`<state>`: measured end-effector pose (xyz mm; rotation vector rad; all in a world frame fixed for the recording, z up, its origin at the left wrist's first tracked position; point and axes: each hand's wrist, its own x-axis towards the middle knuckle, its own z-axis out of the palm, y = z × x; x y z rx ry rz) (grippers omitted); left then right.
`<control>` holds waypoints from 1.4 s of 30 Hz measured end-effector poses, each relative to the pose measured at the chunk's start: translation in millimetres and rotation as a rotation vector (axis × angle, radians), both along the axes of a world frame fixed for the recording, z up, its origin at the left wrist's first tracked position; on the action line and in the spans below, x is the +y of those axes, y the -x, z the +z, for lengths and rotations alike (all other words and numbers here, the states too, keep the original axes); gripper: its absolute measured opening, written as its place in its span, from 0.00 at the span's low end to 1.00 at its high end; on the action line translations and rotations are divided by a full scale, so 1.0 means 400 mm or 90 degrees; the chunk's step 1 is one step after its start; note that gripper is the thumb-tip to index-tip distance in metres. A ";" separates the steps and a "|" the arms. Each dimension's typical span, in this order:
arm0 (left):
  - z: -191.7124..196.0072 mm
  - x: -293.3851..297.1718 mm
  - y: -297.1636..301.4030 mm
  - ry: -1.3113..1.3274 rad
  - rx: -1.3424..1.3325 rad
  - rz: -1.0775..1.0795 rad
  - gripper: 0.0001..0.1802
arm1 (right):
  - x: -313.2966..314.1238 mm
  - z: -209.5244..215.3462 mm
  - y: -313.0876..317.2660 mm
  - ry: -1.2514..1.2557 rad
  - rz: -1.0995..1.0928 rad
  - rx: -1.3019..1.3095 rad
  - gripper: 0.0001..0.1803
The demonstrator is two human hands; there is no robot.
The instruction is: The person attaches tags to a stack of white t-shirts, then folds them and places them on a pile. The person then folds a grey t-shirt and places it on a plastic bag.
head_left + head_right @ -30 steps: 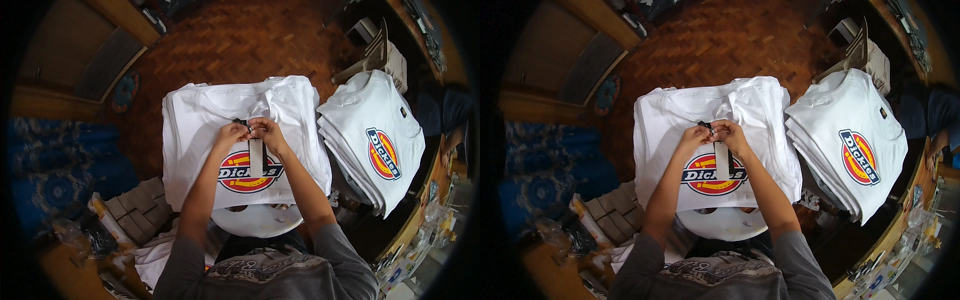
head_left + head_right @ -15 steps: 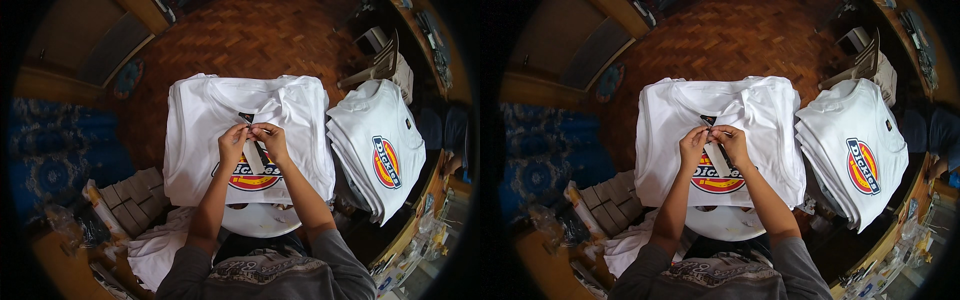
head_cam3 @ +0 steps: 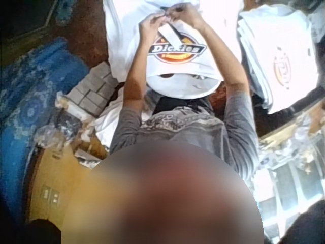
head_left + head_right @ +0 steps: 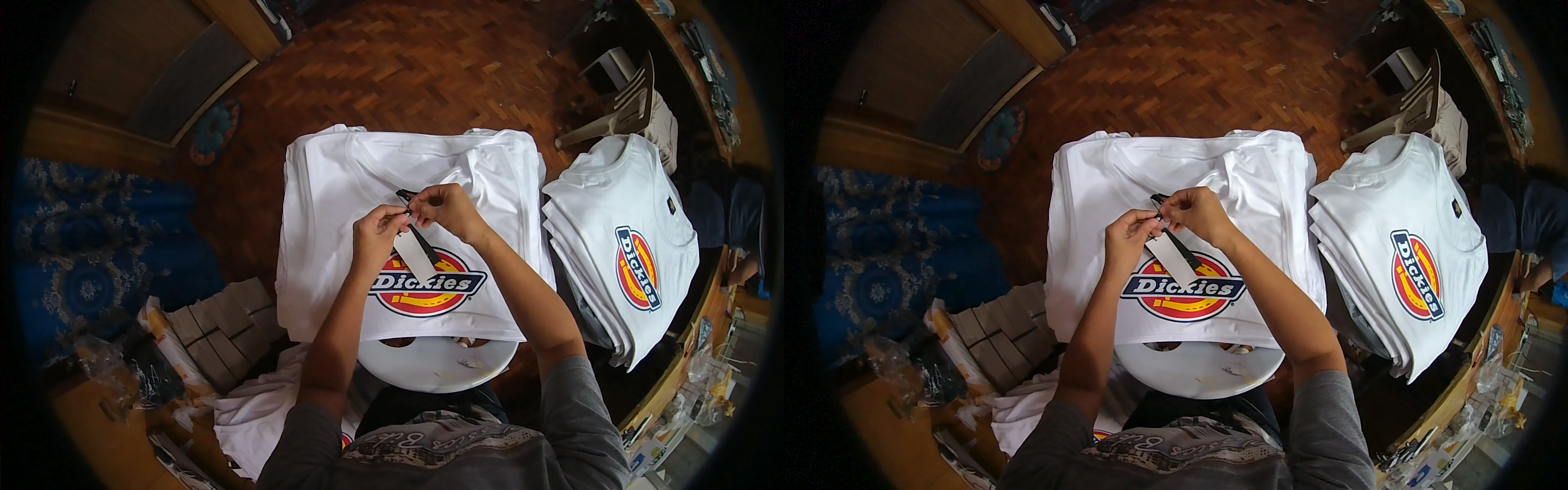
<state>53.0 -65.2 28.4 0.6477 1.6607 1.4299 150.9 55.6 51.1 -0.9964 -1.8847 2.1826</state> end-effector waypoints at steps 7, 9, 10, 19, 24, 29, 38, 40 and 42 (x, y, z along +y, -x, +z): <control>-0.028 -0.001 -0.004 -0.011 -0.015 0.018 0.04 | -0.023 -0.017 0.009 -0.037 0.004 0.007 0.05; -0.025 0.004 -0.010 0.001 0.028 0.030 0.02 | -0.022 -0.029 0.010 -0.042 0.008 0.012 0.05; -0.014 0.011 -0.012 0.006 0.050 0.034 0.02 | -0.021 -0.034 0.010 -0.044 0.009 0.015 0.04; 0.010 0.027 -0.009 0.068 0.379 -0.015 0.02 | -0.037 -0.055 0.007 -0.153 -0.011 0.041 0.04; -0.014 0.022 0.000 0.071 0.356 -0.062 0.02 | -0.037 -0.055 -0.001 -0.220 0.036 -0.006 0.04; -0.010 0.031 0.003 0.096 0.112 0.021 0.03 | -0.044 -0.075 0.007 0.061 -0.156 0.057 0.09; -0.039 0.034 -0.014 0.038 0.056 0.073 0.04 | -0.097 -0.107 -0.002 -0.109 -0.241 0.106 0.09; -0.044 0.030 -0.011 0.033 0.046 0.065 0.04 | -0.093 -0.107 -0.008 -0.172 -0.193 0.104 0.10; -0.036 0.028 -0.006 0.059 -0.030 0.041 0.05 | -0.092 -0.103 -0.010 -0.192 -0.175 0.094 0.10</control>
